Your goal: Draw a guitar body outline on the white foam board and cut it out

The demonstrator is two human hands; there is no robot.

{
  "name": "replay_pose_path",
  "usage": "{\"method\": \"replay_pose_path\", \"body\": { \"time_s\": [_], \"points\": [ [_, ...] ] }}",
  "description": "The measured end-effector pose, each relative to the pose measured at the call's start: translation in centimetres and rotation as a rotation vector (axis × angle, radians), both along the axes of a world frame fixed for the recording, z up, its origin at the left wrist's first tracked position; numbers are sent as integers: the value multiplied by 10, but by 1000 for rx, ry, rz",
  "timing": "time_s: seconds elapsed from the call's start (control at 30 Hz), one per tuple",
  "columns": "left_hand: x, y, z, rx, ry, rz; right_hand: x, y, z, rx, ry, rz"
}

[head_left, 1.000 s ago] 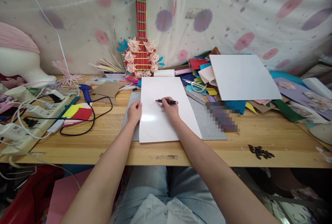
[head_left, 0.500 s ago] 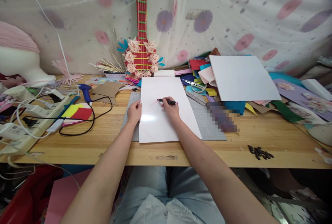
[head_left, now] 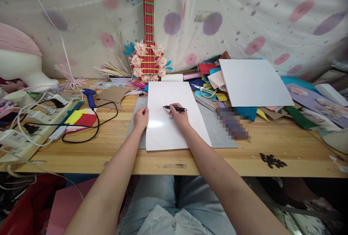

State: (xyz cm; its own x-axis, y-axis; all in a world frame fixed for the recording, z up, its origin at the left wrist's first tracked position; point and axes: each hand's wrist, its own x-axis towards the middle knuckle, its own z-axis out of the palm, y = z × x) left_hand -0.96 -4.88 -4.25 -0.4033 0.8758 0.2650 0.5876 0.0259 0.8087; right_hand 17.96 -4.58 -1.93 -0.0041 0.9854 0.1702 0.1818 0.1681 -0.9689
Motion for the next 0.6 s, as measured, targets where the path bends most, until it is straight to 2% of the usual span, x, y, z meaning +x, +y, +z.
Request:
{"method": "replay_pose_path", "body": {
  "time_s": [0.13, 0.3, 0.43, 0.6],
  "points": [
    [0, 0, 0, -6, 9, 4, 1, 1, -1, -21, -5, -22],
    [-1, 1, -2, 7, 7, -7, 0, 3, -1, 11, -31, 23],
    [-2, 2, -4, 12, 10, -7, 2, 12, -1, 4, 8, -56],
    [-2, 2, -5, 18, 16, -6, 2, 20, -3, -30, 11, -67]
  ]
}}
